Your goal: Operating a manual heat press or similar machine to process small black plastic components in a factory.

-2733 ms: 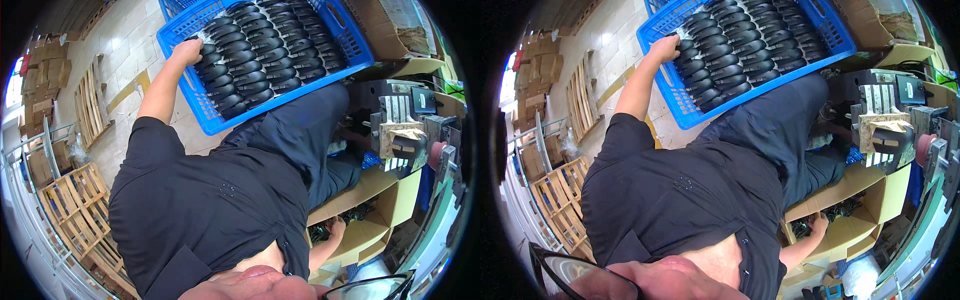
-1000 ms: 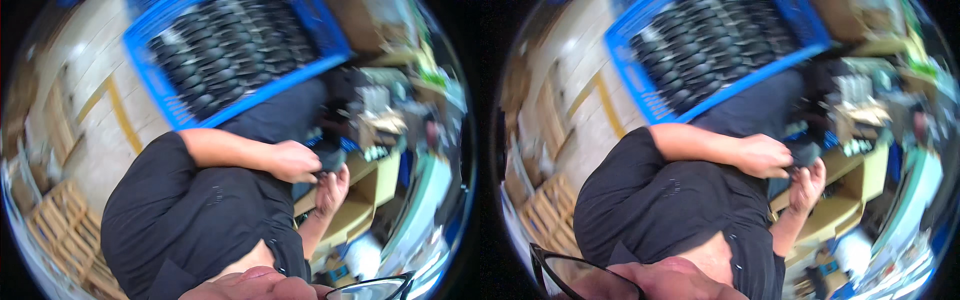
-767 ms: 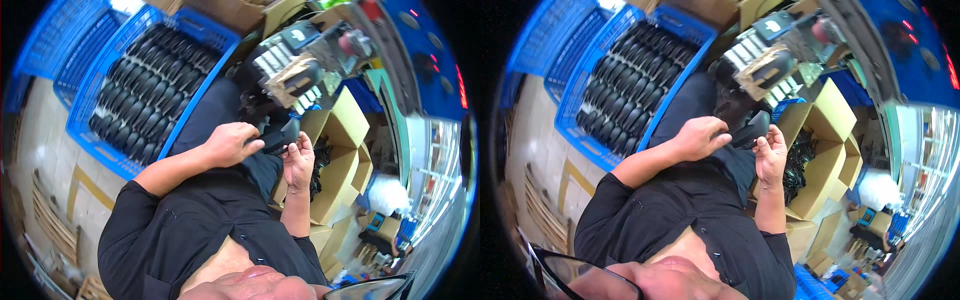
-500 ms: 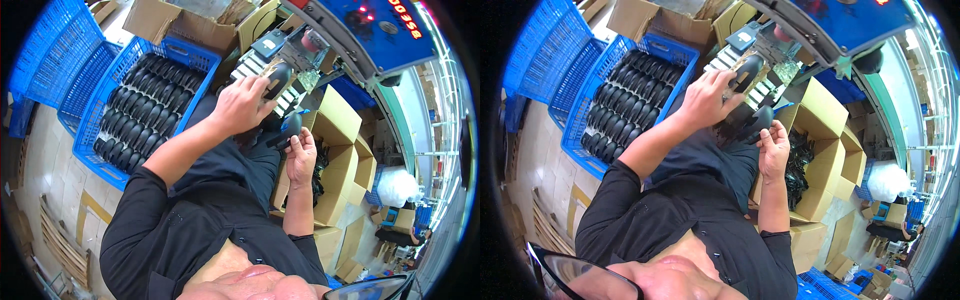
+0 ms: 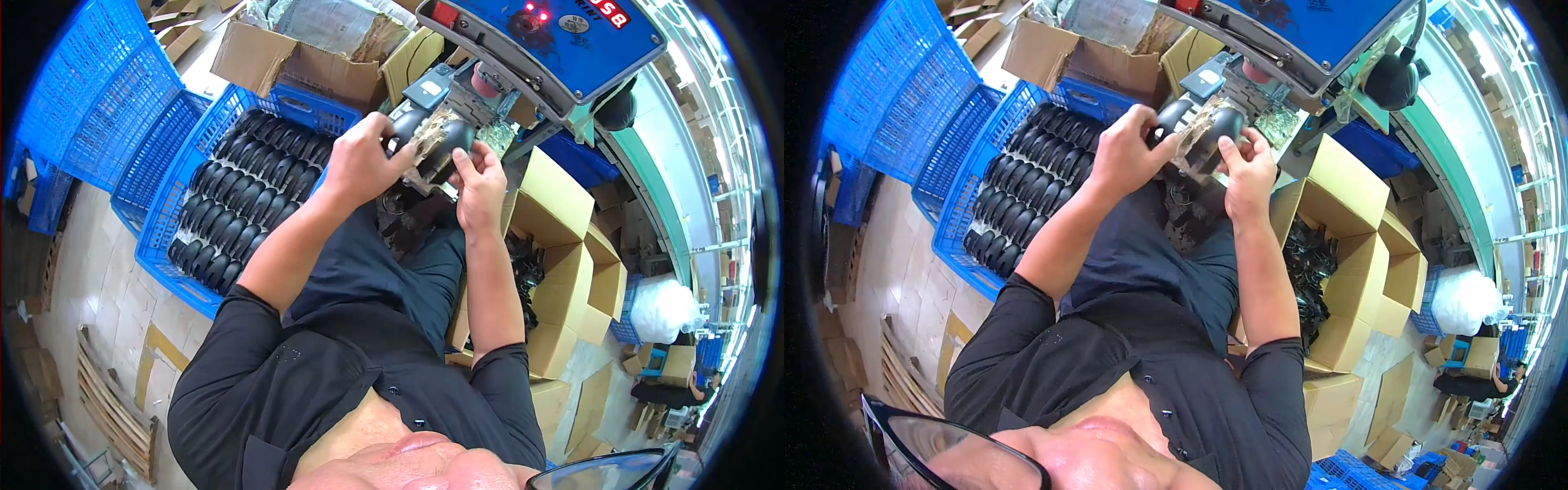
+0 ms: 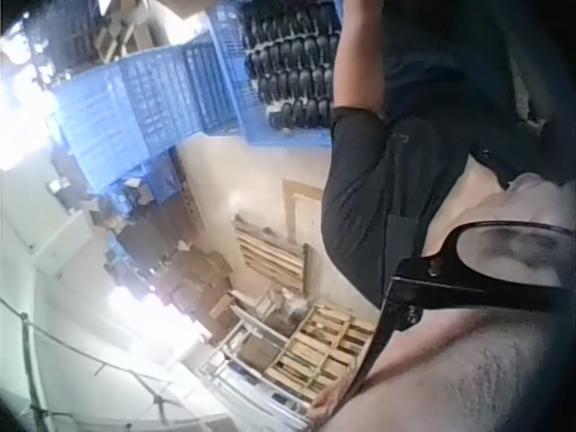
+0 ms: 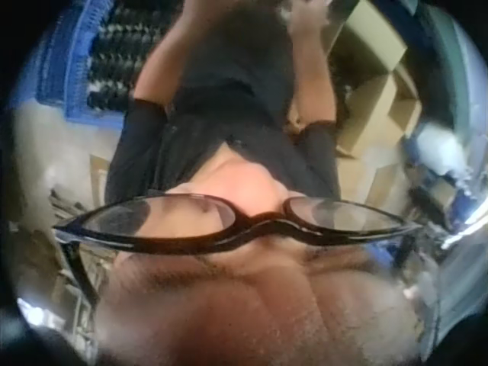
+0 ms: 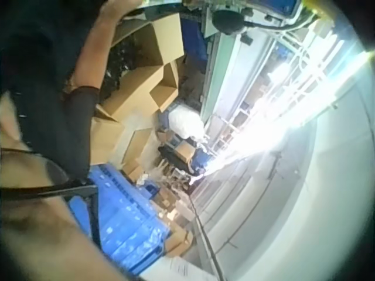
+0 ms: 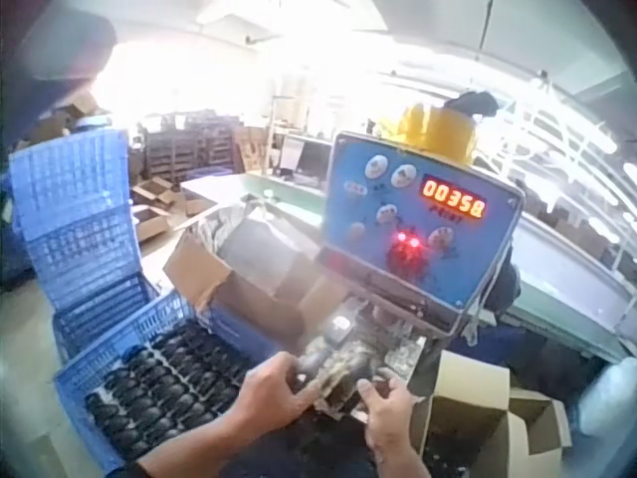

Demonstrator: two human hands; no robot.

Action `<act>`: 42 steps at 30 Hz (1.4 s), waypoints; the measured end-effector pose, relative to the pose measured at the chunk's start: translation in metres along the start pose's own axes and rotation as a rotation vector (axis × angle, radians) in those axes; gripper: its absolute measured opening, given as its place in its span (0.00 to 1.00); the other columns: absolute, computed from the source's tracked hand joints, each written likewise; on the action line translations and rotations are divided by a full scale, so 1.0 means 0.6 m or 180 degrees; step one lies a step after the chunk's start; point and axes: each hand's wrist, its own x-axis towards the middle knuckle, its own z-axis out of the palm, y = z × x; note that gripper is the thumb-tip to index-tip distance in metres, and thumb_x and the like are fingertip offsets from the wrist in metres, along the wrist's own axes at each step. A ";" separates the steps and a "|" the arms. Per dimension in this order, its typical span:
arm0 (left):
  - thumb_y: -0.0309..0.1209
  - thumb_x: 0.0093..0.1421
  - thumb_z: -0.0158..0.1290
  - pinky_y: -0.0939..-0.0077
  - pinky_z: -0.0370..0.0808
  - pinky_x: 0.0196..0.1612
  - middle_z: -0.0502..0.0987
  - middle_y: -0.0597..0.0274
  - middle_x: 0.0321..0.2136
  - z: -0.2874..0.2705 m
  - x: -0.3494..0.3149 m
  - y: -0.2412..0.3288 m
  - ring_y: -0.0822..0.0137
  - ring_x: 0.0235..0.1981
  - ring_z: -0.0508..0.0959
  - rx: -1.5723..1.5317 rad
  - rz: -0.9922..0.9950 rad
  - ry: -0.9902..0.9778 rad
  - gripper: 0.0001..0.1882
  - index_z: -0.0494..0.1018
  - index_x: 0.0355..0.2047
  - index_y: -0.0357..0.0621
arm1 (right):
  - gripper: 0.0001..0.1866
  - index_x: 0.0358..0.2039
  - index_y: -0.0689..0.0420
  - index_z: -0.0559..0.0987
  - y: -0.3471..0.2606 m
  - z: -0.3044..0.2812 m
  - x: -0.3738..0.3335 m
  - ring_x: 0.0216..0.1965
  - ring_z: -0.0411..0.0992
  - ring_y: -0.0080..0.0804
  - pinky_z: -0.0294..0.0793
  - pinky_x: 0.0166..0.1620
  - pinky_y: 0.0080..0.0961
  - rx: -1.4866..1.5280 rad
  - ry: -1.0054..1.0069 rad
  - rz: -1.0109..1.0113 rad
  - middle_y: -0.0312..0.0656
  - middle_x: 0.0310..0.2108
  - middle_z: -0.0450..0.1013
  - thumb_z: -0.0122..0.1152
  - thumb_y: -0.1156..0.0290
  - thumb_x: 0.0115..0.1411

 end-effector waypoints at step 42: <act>0.23 0.60 0.53 0.50 0.80 0.58 0.83 0.39 0.52 -0.558 -0.366 -0.594 0.43 0.56 0.82 0.3050 -0.3189 -0.1872 0.16 0.80 0.48 0.38 | 0.23 0.54 0.70 0.83 0.279 -0.693 -0.374 0.49 0.82 0.42 0.79 0.54 0.38 -0.4006 -0.0256 0.3357 0.54 0.48 0.85 0.73 0.72 0.60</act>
